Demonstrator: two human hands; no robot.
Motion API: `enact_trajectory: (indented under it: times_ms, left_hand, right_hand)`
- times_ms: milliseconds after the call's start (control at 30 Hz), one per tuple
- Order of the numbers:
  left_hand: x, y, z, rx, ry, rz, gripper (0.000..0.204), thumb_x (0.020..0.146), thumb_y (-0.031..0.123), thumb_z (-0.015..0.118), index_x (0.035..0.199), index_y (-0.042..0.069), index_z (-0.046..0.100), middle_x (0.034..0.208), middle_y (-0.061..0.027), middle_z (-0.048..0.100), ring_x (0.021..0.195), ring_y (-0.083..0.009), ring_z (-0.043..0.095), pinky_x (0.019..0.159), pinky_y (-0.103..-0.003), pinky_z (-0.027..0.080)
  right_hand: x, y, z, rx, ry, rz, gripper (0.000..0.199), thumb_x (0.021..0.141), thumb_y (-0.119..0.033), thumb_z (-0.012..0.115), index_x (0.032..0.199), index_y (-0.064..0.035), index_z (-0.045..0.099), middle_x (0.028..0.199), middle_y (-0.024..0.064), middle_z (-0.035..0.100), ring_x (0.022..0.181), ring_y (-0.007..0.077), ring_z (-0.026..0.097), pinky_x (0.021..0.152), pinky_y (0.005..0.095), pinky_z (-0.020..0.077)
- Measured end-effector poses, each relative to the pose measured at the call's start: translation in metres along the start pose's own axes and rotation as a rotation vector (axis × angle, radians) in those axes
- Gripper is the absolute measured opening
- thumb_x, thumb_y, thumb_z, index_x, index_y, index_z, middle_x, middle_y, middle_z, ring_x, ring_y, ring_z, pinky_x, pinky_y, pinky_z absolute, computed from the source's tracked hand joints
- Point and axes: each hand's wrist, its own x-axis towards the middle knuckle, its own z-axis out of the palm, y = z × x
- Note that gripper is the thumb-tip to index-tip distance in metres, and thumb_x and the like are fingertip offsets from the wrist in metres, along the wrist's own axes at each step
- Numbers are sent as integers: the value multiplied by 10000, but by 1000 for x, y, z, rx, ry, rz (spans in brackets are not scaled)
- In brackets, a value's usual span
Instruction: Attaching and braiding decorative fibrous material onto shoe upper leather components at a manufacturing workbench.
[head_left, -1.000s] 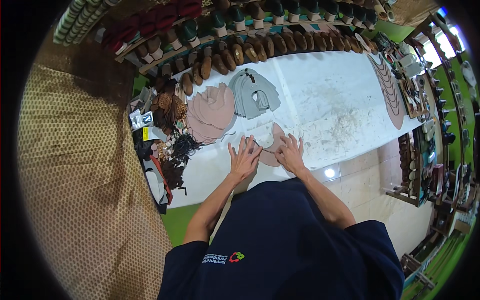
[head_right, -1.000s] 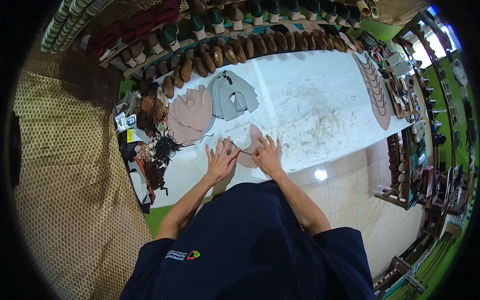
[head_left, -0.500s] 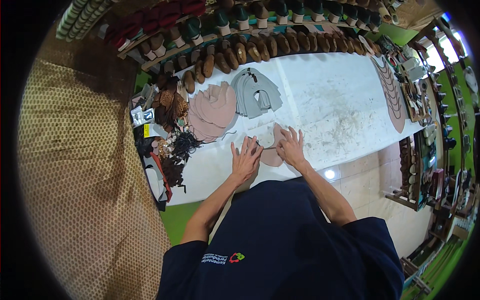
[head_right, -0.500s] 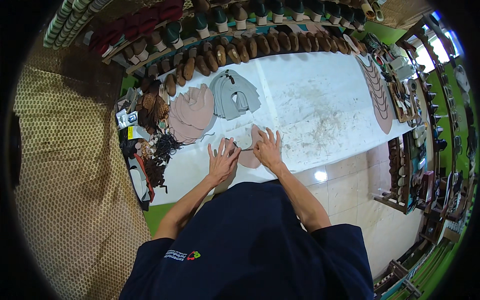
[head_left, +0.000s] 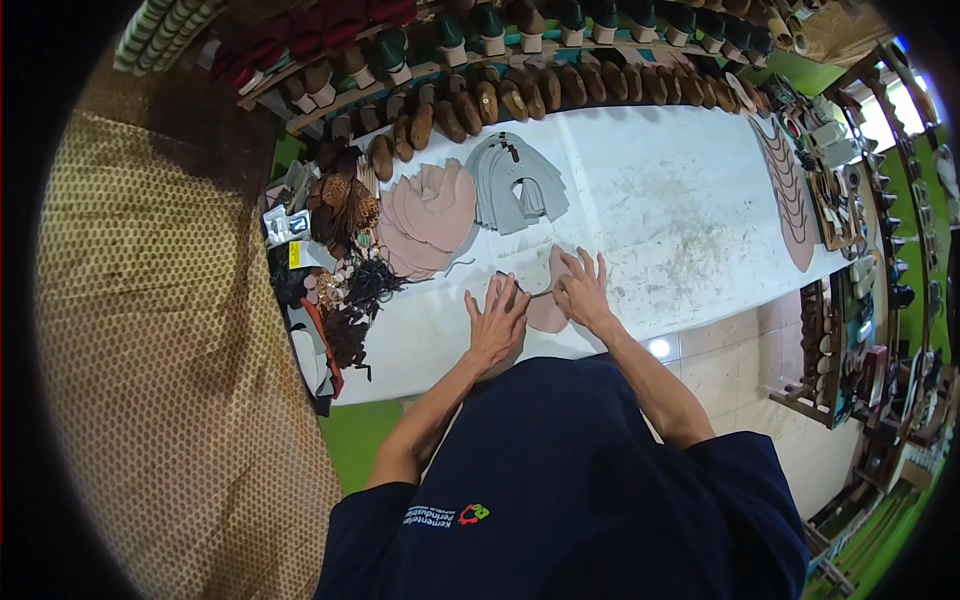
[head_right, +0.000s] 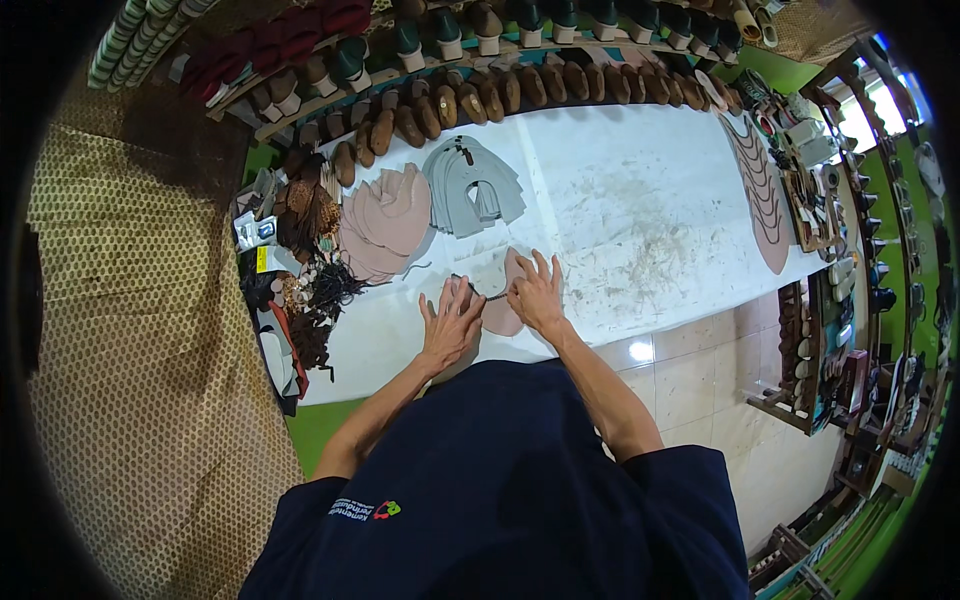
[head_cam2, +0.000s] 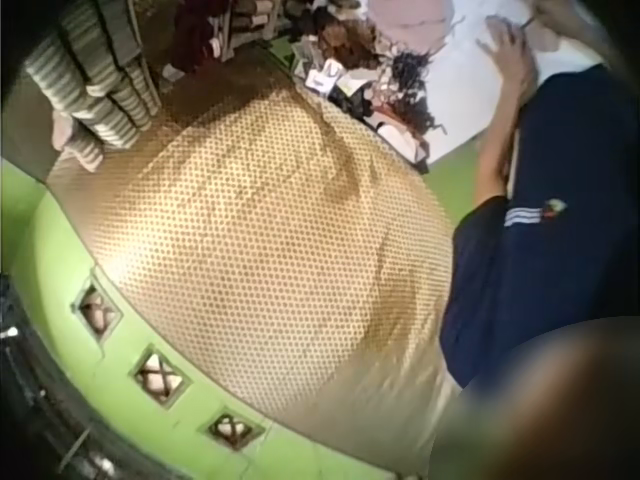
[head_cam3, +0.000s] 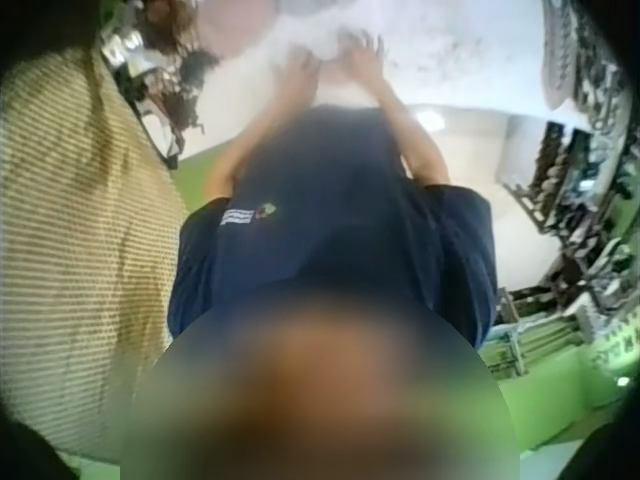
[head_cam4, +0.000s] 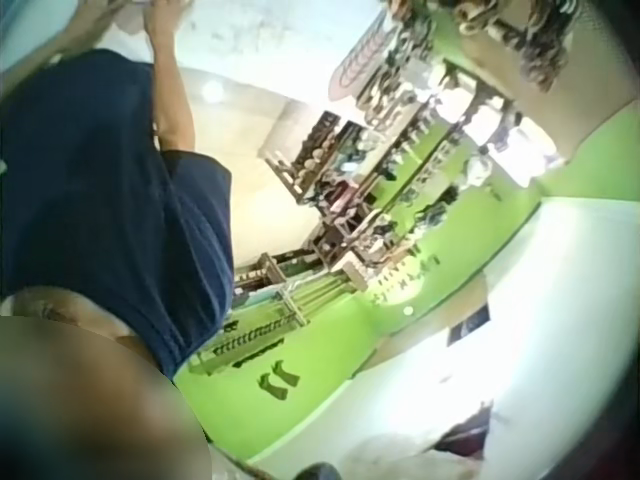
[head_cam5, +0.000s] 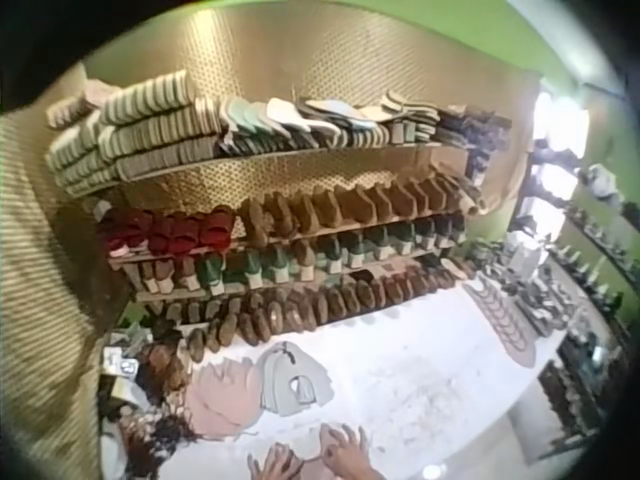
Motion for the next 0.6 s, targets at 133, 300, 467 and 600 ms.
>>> enact_trajectory:
  times_ms: [133, 300, 467, 600]
  left_hand:
    - [-2, 0, 3, 32, 29, 20, 482, 1037, 338, 566, 1508, 239, 537, 1740, -100, 229, 1593, -354, 204, 1097, -821, 184]
    - [2, 7, 1, 46, -8, 20, 499, 1034, 338, 566, 1508, 184, 538, 1748, -87, 215, 1605, -337, 181, 1121, -801, 177]
    - [1, 12, 7, -21, 21, -27, 533, 1016, 336, 589, 1514, 159, 522, 1752, -90, 205, 1612, -340, 163, 1132, -802, 152]
    - [-2, 14, 12, -113, 65, -115, 560, 1002, 317, 608, 1531, 168, 499, 1748, -114, 206, 1612, -352, 163, 1140, -808, 117]
  right_hand:
    - [3, 1, 0, 1, -1, -14, 147, 844, -213, 720, 848, -84, 790, 1500, 117, 552, 1512, 387, 332, 1238, 671, 150]
    - [5, 5, 3, 1, 4, -31, 146, 841, -209, 718, 841, -83, 791, 1503, 117, 551, 1515, 388, 329, 1240, 669, 142]
    - [7, 5, 3, 2, 1, -44, 145, 835, -210, 720, 837, -84, 791, 1504, 120, 549, 1517, 390, 327, 1240, 669, 139]
    - [8, 6, 2, 1, -24, -46, 173, 854, -237, 704, 838, -81, 776, 1517, 111, 532, 1513, 398, 324, 1241, 679, 137]
